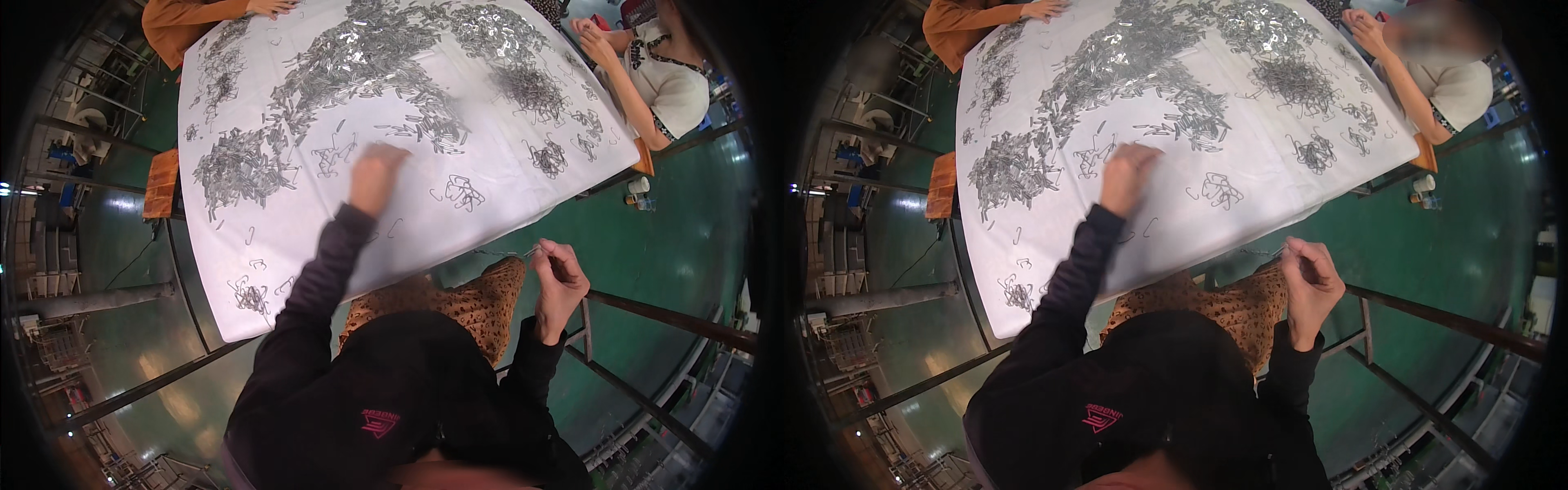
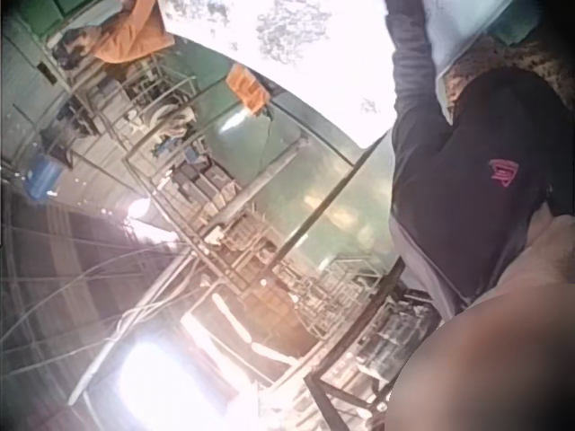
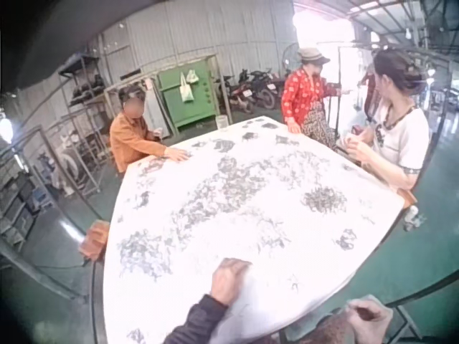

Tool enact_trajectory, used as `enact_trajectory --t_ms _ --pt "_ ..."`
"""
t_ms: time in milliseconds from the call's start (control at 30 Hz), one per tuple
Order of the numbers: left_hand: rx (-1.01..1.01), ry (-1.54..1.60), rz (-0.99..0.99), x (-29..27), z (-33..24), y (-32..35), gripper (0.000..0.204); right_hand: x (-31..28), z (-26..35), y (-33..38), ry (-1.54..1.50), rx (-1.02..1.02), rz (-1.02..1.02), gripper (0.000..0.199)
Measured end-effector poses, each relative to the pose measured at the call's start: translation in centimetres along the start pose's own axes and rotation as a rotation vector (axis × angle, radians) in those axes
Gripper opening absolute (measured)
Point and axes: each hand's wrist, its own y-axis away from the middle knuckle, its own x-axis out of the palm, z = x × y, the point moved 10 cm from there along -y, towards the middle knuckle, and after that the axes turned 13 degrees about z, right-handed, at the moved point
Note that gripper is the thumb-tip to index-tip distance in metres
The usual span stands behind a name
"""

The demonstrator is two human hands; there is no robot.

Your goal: The person repeatedly picks up small metallic pieces from a large white sheet, links them together by hand, and hangs the resulting chains on a nearby metal frame. Other people at the table perform similar actions.

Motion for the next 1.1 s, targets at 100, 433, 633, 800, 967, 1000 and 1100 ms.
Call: enact_trajectory --t_ms 100,433,633,800,967,1000,1100 --pt "-0.026 -0.218 0.125 0.6 5.2 -2.2 0.009 0.0 0.6 0.0 -0.009 0.001 0.025 0.018" --pt "0.007 0.446 0.238 3.0 -3.5 -1.1 0.006 -0.3 -1.2 -0.1 -0.099 0.070 -0.025 0.016" --pt "0.044 1.350 0.525 5.3 -16.9 1.0 0.010 0.8 -2.0 0.1 -0.111 0.089 0.015 0.016" --pt "0.011 1.083 0.559 5.6 -17.3 1.2 0.010 1.2 -2.1 0.7 -0.116 0.093 0.002 0.014" --pt "0.016 1.085 0.375 5.0 -16.8 1.9 0.009 1.9 -1.2 0.7 0.044 0.022 0.009 0.014" --pt "0.011 1.093 0.343 4.8 -16.8 2.1 0.009 2.2 -0.8 0.6 0.092 -0.009 0.028 0.014" --pt "0.027 1.120 0.276 4.0 -16.7 2.3 0.009 2.8 0.9 0.2 0.165 -0.126 0.071 0.018"
